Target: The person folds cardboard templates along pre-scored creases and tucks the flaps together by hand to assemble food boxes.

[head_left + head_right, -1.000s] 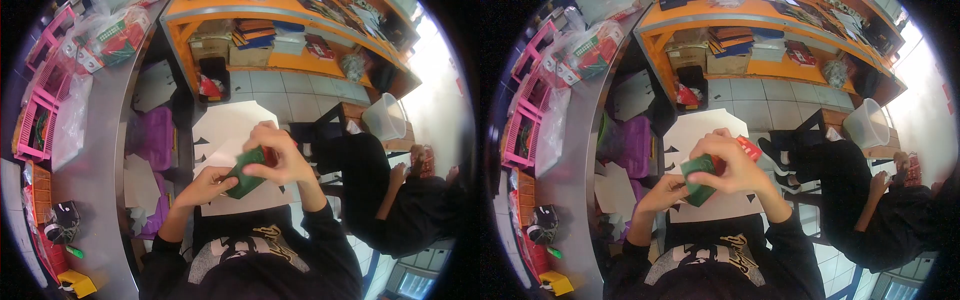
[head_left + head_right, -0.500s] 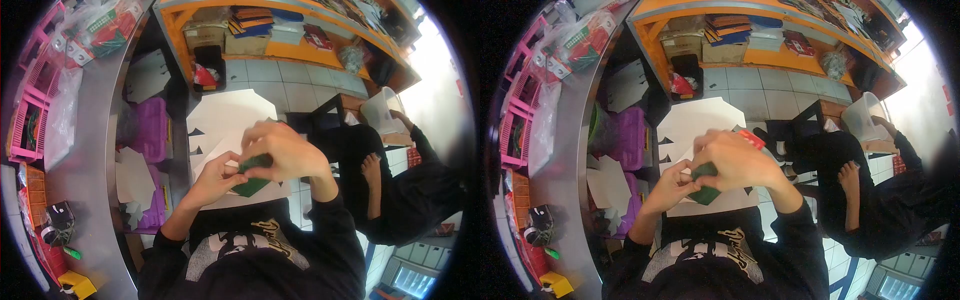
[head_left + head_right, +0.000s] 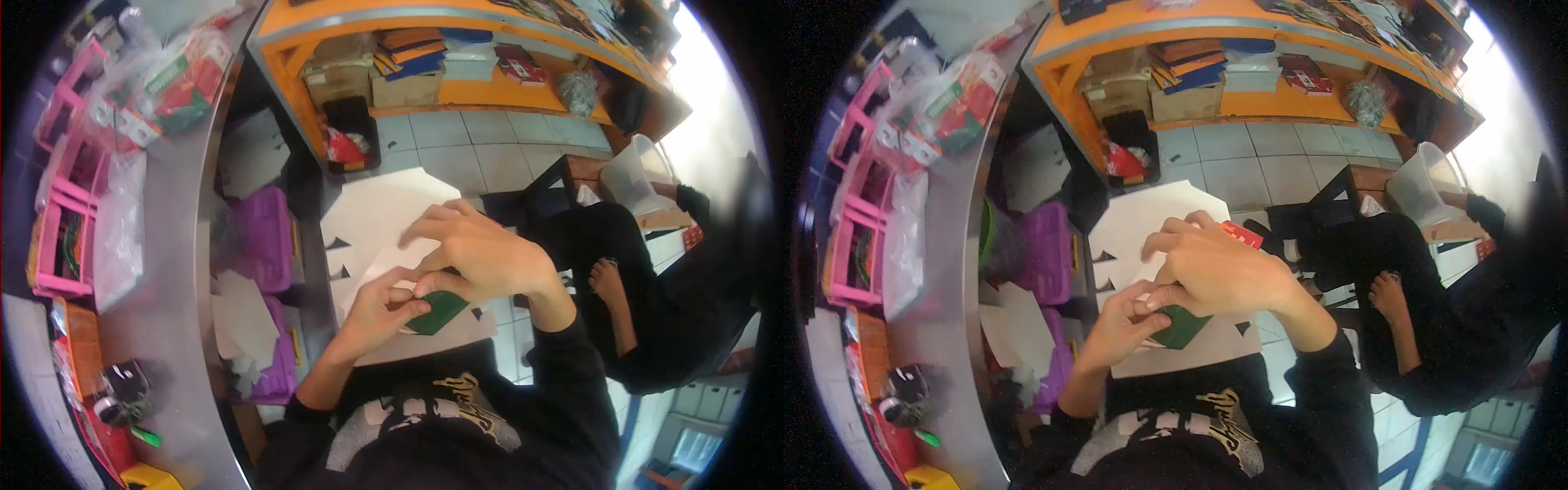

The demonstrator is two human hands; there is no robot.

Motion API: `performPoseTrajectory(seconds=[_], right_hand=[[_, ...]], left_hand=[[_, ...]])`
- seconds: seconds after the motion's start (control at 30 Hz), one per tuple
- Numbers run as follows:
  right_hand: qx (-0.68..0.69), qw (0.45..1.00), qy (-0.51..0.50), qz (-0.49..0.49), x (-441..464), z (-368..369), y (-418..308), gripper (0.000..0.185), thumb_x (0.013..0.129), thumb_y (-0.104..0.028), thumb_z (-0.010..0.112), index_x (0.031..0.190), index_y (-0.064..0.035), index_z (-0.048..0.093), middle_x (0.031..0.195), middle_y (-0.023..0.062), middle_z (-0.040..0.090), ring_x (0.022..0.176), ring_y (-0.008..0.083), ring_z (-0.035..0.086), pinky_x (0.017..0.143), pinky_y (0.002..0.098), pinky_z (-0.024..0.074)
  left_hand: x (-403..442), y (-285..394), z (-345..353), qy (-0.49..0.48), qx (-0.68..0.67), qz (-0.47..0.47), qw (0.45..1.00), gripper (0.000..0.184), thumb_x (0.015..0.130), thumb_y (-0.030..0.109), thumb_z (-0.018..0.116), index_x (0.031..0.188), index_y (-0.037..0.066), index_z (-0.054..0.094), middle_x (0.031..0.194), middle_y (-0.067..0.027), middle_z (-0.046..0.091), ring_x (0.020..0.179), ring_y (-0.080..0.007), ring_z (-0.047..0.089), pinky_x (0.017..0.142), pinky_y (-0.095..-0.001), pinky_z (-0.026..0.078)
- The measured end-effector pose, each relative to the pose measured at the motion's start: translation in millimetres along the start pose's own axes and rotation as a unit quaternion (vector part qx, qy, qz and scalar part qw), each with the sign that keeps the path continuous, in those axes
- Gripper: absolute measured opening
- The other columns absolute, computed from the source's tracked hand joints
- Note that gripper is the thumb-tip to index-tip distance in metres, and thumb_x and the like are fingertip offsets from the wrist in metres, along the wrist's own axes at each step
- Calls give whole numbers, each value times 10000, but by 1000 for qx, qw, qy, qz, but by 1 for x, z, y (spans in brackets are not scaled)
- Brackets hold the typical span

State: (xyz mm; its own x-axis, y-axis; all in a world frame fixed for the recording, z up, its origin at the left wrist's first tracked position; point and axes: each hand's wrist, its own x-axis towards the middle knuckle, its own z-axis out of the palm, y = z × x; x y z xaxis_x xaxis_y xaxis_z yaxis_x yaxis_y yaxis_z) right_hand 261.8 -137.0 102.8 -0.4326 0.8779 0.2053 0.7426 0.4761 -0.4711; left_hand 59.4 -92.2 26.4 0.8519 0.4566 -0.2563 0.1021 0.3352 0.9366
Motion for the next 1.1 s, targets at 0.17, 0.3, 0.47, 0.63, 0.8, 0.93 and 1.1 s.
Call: performPoseTrajectory(seconds=[0.17, 0.3, 0.47, 0.63, 0.8, 0.93, 1.1], right_hand=[[-85, 922, 376, 36, 1, 1, -15, 304, 705, -171, 759, 981, -80, 671, 1063, 119, 597, 974, 304, 549, 810, 375, 434], [15, 882, 469, -40, -3, 62, -18, 474, 591, -114, 836, 992, -62, 589, 967, 128, 542, 923, 296, 531, 776, 390, 433], [74, 867, 490, -60, 19, 75, -10, 564, 535, -100, 856, 988, -71, 521, 1039, 146, 465, 952, 336, 519, 780, 409, 448], [-38, 909, 408, -69, 18, 67, 4, 585, 546, -44, 830, 1033, -64, 506, 1049, 159, 496, 928, 353, 563, 781, 451, 501], [20, 871, 473, -128, 8, 70, -6, 552, 575, 4, 790, 1056, -32, 521, 980, 159, 606, 841, 335, 625, 704, 408, 543], [-5, 849, 513, -128, 11, 64, -16, 392, 607, 18, 748, 984, -3, 642, 963, 133, 635, 840, 311, 625, 701, 371, 543], [-186, 869, 450, -84, 20, 43, -28, 444, 498, -143, 813, 921, -33, 735, 972, 40, 643, 839, 257, 597, 677, 316, 507]], left_hand=[[3, 28, -9, 148, -15, 145, 978, 219, 951, 90, 550, 1137, -24, 531, 955, -53, 657, 841, -77, 602, 736, -218, 484], [12, 55, 1, 254, -103, 301, 913, 282, 963, 61, 504, 1232, -19, 478, 1140, -92, 599, 980, -127, 586, 834, -261, 472], [24, 51, 2, 328, -27, 359, 874, 324, 968, 77, 505, 1269, -16, 430, 1161, -105, 583, 1000, -134, 579, 834, -272, 477], [25, 58, 1, 330, -55, 408, 849, 322, 977, 91, 489, 1271, -18, 418, 1167, -106, 567, 1039, -151, 581, 854, -298, 514], [30, 61, 0, 302, -159, 398, 851, 345, 977, 90, 494, 1292, -9, 391, 1130, -82, 576, 949, -103, 582, 769, -228, 481], [30, 48, 7, 269, -250, 378, 850, 342, 969, 89, 513, 1281, 3, 399, 1145, -82, 579, 1005, -130, 585, 808, -236, 478], [18, 36, 16, 255, -127, 400, 871, 315, 953, 4, 495, 1254, -18, 406, 1129, -106, 584, 1023, -154, 588, 833, -254, 480]])
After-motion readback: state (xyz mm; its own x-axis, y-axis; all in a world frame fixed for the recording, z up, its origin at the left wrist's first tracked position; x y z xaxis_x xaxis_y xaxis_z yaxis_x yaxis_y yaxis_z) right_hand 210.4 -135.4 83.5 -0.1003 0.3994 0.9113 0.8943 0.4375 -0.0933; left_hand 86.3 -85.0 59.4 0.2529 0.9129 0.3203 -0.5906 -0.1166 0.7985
